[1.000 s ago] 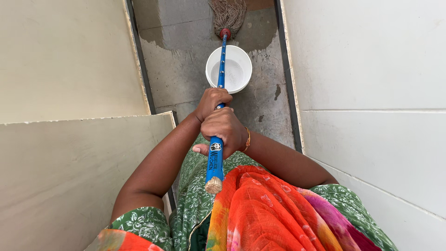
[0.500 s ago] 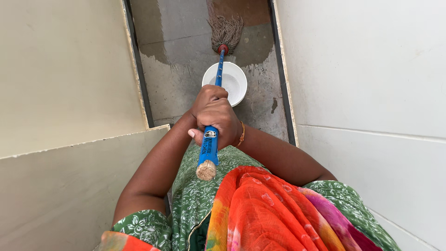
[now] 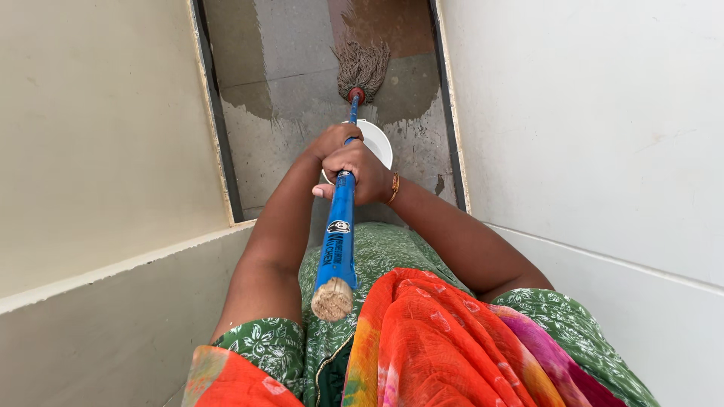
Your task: The person mops a stone floor using a mop. They repeatedly move the mop head across the wet floor surface while standing next to a white bucket.
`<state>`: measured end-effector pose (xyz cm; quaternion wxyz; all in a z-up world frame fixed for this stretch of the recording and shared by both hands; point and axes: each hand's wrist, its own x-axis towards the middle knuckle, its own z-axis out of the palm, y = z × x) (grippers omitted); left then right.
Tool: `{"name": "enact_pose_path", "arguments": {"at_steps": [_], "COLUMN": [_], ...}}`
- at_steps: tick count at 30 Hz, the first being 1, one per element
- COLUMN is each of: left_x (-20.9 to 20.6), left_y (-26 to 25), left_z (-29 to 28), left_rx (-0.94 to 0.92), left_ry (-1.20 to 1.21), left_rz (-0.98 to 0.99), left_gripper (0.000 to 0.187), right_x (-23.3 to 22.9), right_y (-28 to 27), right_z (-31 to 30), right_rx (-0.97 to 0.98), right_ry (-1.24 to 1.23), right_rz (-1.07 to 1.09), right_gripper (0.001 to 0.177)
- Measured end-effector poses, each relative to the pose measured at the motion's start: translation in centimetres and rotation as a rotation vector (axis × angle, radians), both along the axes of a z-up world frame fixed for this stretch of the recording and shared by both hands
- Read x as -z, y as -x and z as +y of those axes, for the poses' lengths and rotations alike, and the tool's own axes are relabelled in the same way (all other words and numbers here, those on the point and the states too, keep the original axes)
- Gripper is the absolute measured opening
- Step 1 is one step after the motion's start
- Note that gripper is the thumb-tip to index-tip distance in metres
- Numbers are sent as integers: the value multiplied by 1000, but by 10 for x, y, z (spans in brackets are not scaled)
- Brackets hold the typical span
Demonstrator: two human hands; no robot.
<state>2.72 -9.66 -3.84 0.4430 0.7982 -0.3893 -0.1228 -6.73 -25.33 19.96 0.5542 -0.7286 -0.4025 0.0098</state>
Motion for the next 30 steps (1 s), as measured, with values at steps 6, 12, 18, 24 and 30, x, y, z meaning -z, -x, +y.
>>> {"name": "enact_pose_path", "arguments": {"at_steps": [6,12,18,24,30], "left_x": [6,3,-10,-22,-16], "left_y": [50,119,150,186,180], "left_z": [-24,-27,-10,18,43], "left_rx": [-199,-377,-421,-411,-399], "left_ry": [81,334,378,414,289], "left_rz": [160,101,129,41,11], "left_gripper": [31,30,31,29,32], "right_x": [13,13,4,-2,-3], "right_y": [33,88,122,164,170], "right_z": [-7,10,33,55,66], "right_rx": [-11,-62,-68,-50,4], "right_ry": [-23,-65,-60,-70,-41], "right_rz": [43,-8,9,-35,-15], "right_gripper": [46,45,43,38,34]}}
